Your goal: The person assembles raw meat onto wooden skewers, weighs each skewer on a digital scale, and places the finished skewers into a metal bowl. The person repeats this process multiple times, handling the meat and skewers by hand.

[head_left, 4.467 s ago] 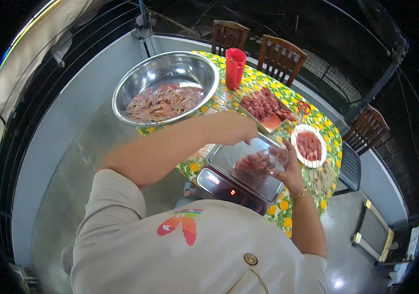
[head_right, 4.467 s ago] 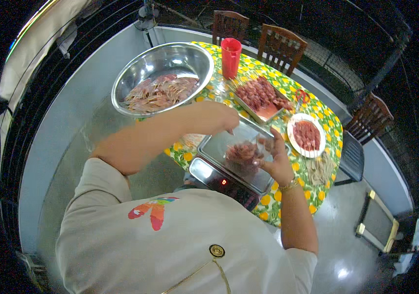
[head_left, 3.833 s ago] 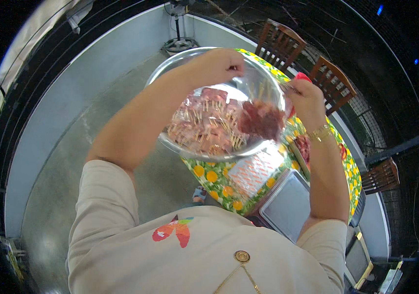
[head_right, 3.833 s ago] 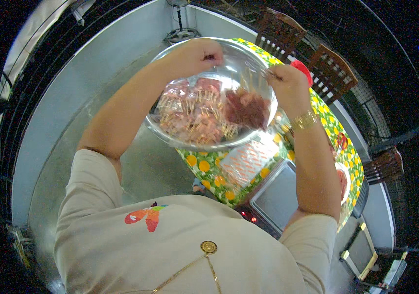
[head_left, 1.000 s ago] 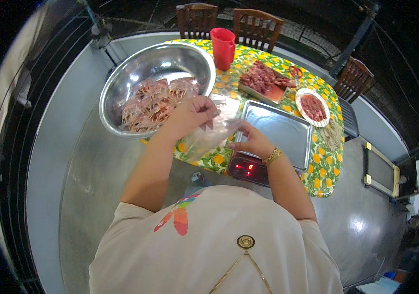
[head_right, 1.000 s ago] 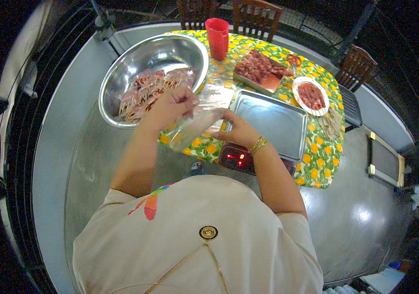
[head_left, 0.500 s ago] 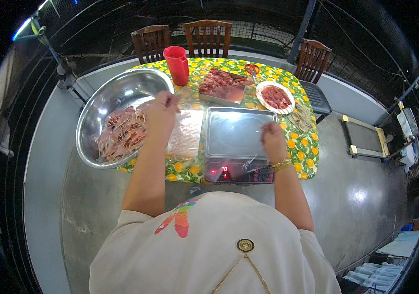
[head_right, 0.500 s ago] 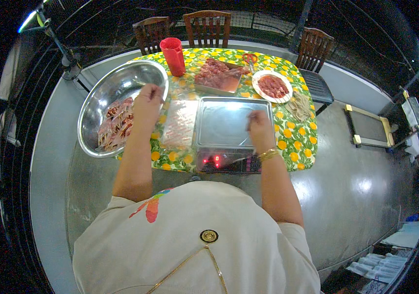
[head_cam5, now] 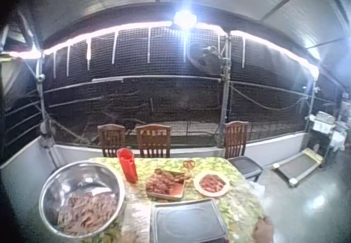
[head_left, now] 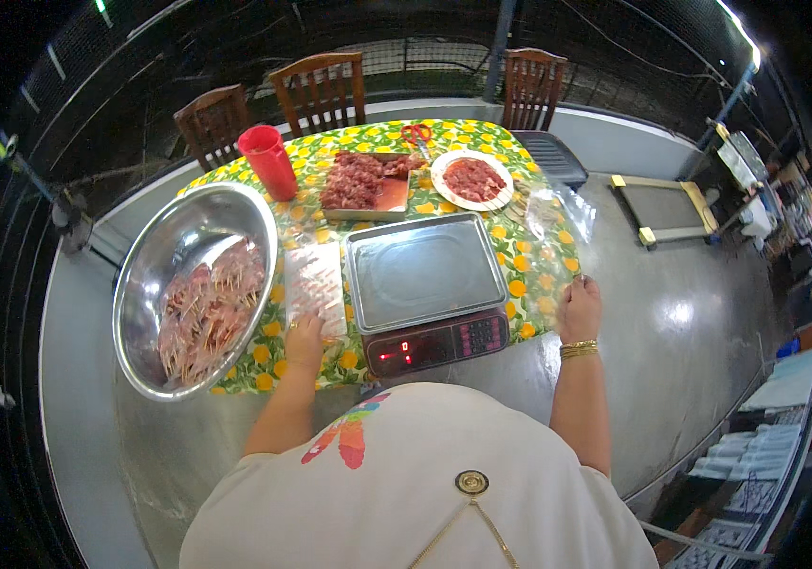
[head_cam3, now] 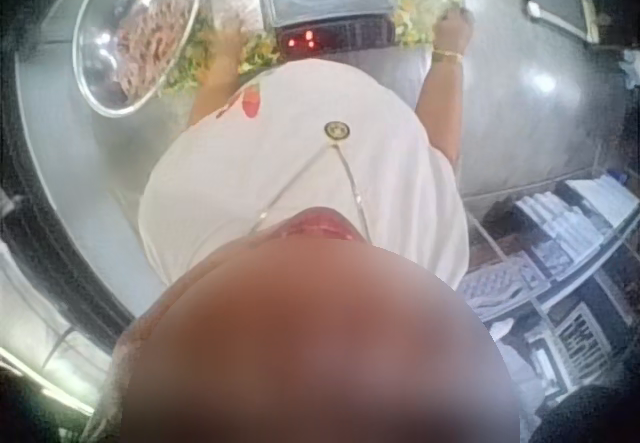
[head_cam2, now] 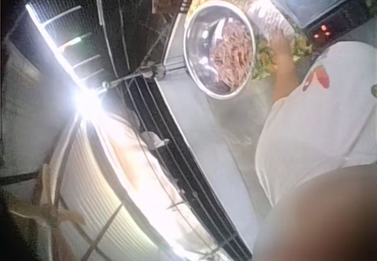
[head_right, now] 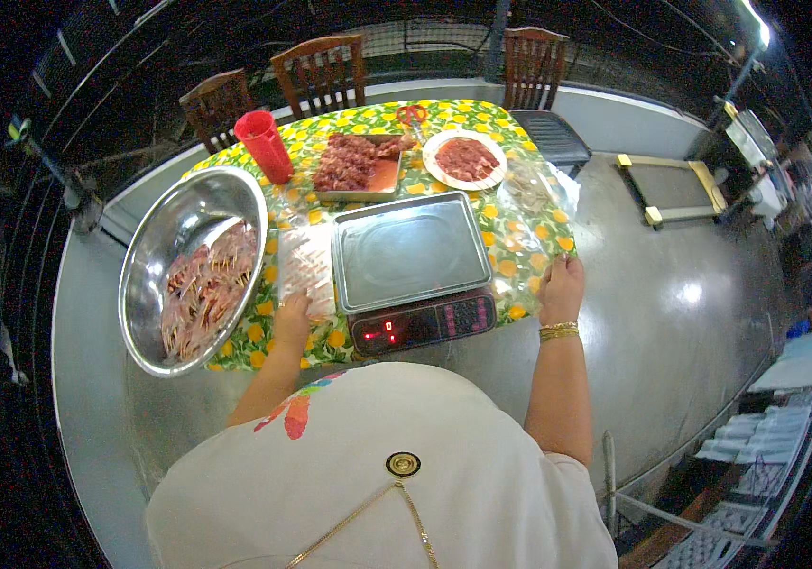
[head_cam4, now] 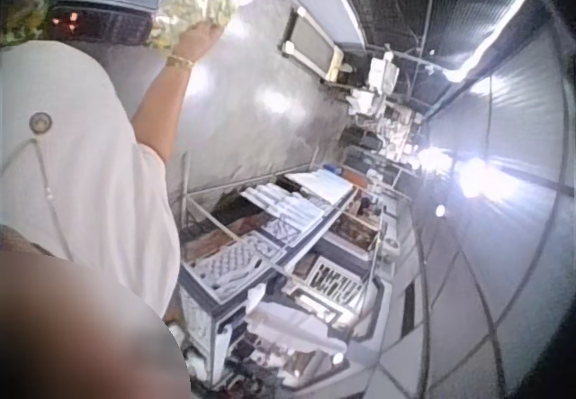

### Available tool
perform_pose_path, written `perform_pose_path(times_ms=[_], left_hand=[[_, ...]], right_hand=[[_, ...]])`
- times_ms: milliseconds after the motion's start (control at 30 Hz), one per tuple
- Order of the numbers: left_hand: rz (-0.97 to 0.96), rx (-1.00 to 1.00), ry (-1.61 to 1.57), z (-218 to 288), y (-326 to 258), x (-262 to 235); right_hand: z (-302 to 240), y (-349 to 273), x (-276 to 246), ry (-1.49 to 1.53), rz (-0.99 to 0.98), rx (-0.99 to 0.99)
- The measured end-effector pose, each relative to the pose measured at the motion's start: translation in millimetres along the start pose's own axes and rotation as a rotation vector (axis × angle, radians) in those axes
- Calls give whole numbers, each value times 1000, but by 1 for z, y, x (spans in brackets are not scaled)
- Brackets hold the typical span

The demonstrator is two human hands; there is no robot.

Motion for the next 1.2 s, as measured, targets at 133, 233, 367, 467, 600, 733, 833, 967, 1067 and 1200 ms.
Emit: perform_pose_path(times_ms=[133, 233, 367, 467, 600, 733, 833, 967, 1067, 1200], left_hand=[[-353, -265, -65, -15, -4, 22], [-95, -117, -189, 21, 25, -6], [-50, -50, -809, 127, 72, -38], [-604, -50, -1197, 248, 77, -37], [-884, 81, -1297, 359, 84, -52], [-895, -191, -1454, 413, 95, -52], [-839, -114, -1612, 432, 93, -51], [-788, 260, -1554, 442, 80, -60], [-831, 536, -1552, 449, 61, -78], [-847, 936, -1526, 455, 29, -108]], right_hand=[[1, 0, -9, -229, 93, -151], [-8, -5, -15, -155, 147, -234], [-17, -12, -24, -118, 223, -196], [-19, -11, -28, -90, 244, -289], [-21, -19, -45, -25, 351, -360], [-31, -44, -74, 113, 447, -358], [-38, -68, -98, 153, 546, -344], [-55, -126, -114, -444, 890, -771], [-74, -183, -113, -739, 704, -928], [-82, -249, -86, -604, 451, -716]])
Point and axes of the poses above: each hand's wrist, its own y-axis towards the middle knuckle, its own x-axis out of the palm, z = x × y, the point moved 2 cm from there along y, towards the middle knuckle, and after that the axes turned 5 degrees about z, right-handed, at the moved point
